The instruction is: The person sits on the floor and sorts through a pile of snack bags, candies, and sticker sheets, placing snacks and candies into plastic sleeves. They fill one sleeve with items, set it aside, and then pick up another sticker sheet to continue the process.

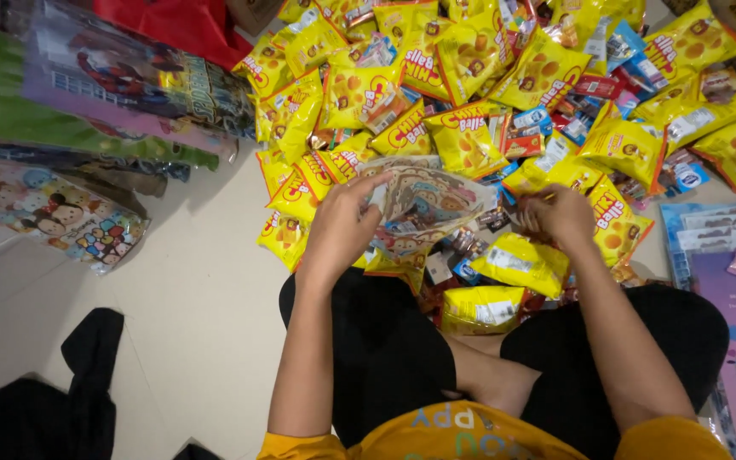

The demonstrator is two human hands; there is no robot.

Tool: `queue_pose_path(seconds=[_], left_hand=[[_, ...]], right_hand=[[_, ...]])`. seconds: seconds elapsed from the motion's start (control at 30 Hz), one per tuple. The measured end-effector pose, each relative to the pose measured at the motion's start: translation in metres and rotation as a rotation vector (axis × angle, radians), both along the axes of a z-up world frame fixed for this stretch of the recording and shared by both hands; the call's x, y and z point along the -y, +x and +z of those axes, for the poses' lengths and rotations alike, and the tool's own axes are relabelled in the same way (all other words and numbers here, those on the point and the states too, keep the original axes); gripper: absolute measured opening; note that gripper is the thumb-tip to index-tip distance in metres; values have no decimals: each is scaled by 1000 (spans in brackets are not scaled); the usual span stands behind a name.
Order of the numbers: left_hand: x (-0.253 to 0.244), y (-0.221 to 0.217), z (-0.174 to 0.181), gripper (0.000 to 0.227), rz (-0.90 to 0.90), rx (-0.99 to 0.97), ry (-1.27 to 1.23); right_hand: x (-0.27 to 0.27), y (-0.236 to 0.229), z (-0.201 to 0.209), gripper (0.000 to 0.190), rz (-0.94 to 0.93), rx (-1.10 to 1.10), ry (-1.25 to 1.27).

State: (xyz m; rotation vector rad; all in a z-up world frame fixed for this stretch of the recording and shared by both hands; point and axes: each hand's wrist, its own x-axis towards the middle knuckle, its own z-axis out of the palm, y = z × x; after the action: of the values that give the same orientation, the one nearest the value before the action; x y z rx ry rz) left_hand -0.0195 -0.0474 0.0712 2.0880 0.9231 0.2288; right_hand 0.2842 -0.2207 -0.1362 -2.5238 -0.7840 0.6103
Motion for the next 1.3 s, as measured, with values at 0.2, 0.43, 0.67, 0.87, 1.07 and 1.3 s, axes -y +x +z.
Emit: queue_pose_path(seconds=[0.2,0.43,0.67,0.87,1.07,1.3], left_hand=[[3,-2,-4,52,-20,7,-3],[0,-3,-8,55,-8,-61,12],[9,-7,3,53,-14,-9,8],[5,-9,1,52,16,-2,-1],[-3,-12,-1,53,32,11,-26],[-7,-11,1,52,48,-17,-52]], right_hand=[[7,36,43,31,-275,-578,777],[-7,-7,139,15,-311,-684,829],[-32,-66,160,22,-65,-617,860],[-38,-86,171,21,86,-604,826],[-44,-43,77,13,-119,-528,889],[-70,-81,-98,66,11,-258,84]])
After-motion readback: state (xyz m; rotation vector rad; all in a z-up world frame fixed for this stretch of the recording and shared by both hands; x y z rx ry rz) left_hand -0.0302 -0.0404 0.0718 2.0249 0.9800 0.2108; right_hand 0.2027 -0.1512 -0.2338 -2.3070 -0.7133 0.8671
